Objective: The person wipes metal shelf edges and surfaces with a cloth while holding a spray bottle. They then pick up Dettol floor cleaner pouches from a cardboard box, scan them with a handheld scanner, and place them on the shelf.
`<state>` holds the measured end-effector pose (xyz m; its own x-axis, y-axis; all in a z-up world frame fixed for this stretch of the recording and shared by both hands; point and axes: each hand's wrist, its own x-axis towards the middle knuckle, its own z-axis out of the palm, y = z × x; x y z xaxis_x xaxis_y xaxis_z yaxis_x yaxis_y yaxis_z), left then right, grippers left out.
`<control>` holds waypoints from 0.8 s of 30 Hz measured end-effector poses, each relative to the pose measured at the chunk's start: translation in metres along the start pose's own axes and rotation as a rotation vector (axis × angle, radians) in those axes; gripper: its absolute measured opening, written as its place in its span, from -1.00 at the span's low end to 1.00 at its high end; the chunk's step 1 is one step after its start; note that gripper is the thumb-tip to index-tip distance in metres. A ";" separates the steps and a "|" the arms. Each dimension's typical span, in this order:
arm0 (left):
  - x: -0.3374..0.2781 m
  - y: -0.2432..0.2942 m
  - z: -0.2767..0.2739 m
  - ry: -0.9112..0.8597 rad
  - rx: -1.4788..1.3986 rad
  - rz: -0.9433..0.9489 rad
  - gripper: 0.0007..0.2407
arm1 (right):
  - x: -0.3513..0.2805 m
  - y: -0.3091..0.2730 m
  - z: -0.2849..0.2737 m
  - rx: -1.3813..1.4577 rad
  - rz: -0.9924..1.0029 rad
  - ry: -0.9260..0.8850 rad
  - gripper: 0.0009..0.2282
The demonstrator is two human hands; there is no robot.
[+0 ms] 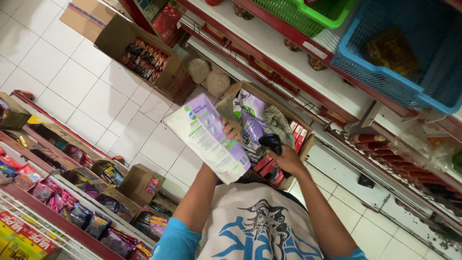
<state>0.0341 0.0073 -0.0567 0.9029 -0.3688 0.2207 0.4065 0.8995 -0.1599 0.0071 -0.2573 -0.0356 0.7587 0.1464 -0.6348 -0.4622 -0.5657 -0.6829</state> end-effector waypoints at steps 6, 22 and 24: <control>-0.035 -0.002 -0.028 0.152 0.034 0.082 -0.76 | 0.012 -0.004 0.022 -0.339 -0.387 0.325 -0.52; 0.017 -0.064 0.104 0.900 1.178 0.802 -0.71 | -0.032 -0.083 -0.011 0.401 -0.576 -0.105 -0.64; -0.002 -0.070 0.119 0.769 1.323 0.811 -0.71 | -0.023 -0.070 -0.018 0.429 -0.625 -0.186 -0.67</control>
<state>-0.0129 -0.0273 0.0690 0.8179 0.5736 -0.0450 -0.1731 0.3199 0.9315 0.0304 -0.2361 0.0335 0.8650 0.4895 -0.1106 -0.1402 0.0243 -0.9898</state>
